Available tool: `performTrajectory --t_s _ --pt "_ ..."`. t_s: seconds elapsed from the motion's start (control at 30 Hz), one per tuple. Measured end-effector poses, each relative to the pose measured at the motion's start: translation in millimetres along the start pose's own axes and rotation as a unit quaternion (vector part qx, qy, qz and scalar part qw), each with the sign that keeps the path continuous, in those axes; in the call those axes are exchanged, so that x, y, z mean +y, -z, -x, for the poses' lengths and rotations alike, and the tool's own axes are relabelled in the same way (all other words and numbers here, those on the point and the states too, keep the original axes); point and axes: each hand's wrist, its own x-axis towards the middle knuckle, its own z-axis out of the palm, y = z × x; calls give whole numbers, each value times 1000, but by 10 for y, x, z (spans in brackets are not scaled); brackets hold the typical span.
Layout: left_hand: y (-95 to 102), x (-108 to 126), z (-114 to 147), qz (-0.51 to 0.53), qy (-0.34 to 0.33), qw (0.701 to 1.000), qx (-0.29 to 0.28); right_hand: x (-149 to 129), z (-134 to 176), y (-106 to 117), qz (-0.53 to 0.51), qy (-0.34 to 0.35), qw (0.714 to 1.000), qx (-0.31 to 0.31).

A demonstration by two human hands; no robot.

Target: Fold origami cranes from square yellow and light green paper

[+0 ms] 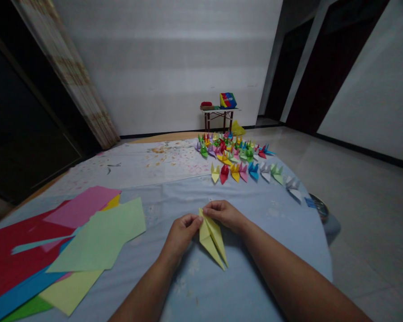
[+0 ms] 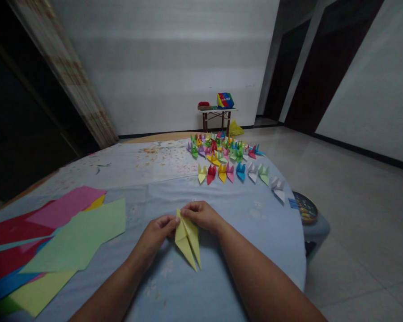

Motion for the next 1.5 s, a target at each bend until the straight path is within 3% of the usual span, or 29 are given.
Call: performTrajectory --t_s 0.23,0.47,0.63,0.93,1.5 --pt "83 -101 -69 32 -16 998 43 11 -6 -9 4 4 1000 -10" --pt "109 -120 -104 94 5 996 -9 22 -4 -18 28 -2 1000 -12" --pt "110 -66 -77 128 19 991 -14 14 -3 -25 45 -4 999 -16" --pt "114 -245 -166 108 -4 994 13 78 -43 -12 67 2 998 -14" --pt "115 -230 -148 104 7 994 10 99 -56 -13 110 15 994 -9"
